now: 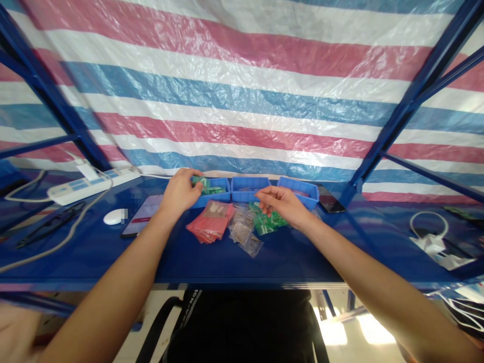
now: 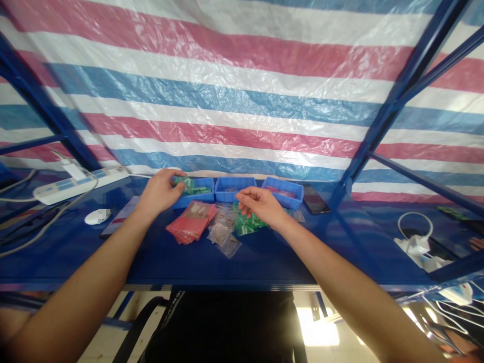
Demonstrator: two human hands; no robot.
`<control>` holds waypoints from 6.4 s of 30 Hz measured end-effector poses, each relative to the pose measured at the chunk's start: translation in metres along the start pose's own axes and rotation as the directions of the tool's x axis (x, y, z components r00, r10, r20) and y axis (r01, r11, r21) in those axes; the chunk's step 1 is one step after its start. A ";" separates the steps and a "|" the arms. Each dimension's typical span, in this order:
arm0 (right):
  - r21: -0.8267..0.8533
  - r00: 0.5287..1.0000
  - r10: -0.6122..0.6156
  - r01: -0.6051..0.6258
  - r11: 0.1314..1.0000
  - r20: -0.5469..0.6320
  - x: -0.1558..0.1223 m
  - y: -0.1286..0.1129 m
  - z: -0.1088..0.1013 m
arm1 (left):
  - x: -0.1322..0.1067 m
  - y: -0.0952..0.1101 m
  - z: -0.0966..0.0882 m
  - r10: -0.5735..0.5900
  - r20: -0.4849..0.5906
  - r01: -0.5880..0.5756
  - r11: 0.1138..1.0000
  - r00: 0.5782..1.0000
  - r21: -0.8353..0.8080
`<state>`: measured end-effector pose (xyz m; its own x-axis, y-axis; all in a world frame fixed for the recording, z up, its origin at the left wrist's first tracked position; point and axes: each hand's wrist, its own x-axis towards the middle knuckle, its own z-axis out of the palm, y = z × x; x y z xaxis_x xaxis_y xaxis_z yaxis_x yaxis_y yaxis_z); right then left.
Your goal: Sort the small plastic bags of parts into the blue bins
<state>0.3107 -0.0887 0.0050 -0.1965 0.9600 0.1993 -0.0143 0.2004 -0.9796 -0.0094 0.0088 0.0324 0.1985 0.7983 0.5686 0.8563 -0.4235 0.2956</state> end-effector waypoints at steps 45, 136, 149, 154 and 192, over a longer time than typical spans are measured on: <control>-0.016 0.990 -0.125 0.125 0.992 -0.061 0.001 0.007 0.013 | -0.045 0.091 0.004 0.340 0.189 -0.168 0.785 0.921 -0.596; -0.251 0.936 -0.349 0.327 0.911 -0.046 -0.004 0.004 0.013 | -0.044 0.097 0.019 0.286 0.143 -0.124 0.741 0.947 -0.660; -0.189 0.927 -0.324 0.289 0.938 -0.188 0.008 0.011 -0.005 | -0.043 0.094 0.022 0.238 0.064 -0.149 0.772 0.969 -0.618; -0.660 0.816 -0.564 0.353 0.663 -0.130 0.011 0.006 -0.032 | -0.042 0.089 0.015 0.447 0.112 -0.373 0.840 0.888 -0.395; -0.115 0.977 -0.191 0.201 0.973 0.094 0.003 0.015 0.004 | -0.046 0.099 0.019 0.229 0.098 -0.061 0.601 0.968 -0.797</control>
<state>0.3062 -0.0840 -0.0092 -0.2810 0.8815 0.3793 0.0589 0.4104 -0.9100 0.0755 -0.0621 0.0214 0.4353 0.7181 0.5430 0.1226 -0.6448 0.7545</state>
